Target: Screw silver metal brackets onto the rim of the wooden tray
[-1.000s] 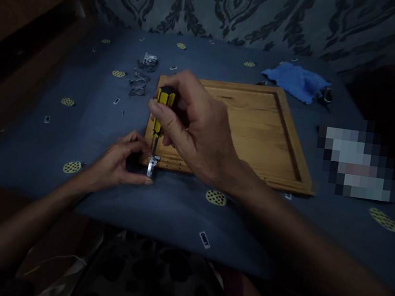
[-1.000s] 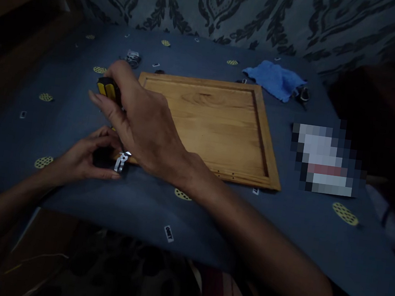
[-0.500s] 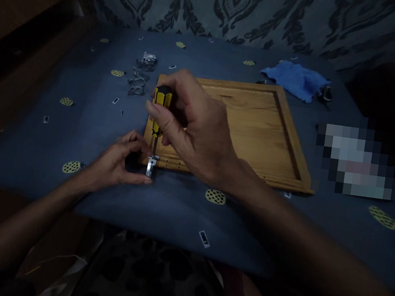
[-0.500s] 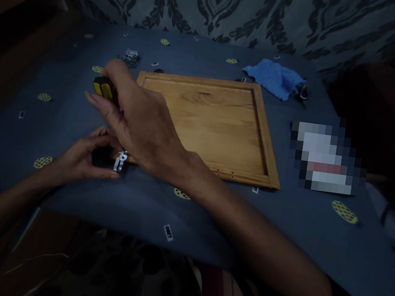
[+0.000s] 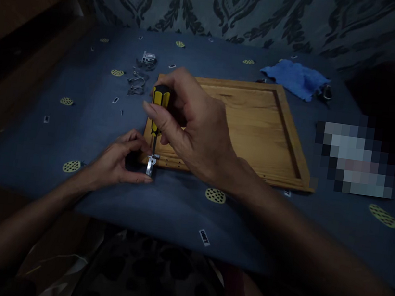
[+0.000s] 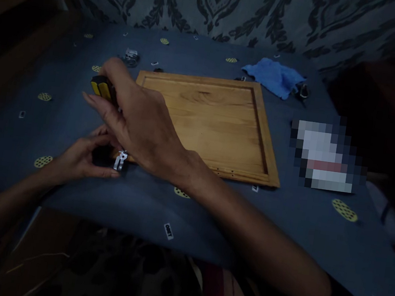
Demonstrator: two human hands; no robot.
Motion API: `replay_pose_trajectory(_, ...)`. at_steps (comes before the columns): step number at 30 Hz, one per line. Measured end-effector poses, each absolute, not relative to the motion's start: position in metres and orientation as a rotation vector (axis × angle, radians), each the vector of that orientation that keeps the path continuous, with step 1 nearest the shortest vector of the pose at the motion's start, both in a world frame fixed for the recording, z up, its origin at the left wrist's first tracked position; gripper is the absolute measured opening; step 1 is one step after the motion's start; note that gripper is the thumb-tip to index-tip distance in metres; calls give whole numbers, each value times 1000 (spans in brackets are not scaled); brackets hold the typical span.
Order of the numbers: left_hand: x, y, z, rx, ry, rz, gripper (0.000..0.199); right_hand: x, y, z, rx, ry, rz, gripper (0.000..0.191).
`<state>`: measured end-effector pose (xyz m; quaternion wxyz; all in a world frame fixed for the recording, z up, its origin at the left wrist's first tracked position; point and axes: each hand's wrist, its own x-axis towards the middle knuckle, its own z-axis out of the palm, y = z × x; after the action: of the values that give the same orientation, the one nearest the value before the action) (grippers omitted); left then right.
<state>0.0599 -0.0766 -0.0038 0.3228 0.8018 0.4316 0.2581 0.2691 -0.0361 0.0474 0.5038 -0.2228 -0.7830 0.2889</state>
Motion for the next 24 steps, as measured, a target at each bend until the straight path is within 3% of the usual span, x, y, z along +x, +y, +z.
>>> replay_pose_trajectory(12, 60, -77, -4, 2127, 1126, 685, 51, 272, -50, 62, -726, -1937, 730, 22)
replay_pose_trajectory(24, 60, -78, -1, 2119, 1123, 686, 49, 273, -45, 60, -614, -1940, 538, 26)
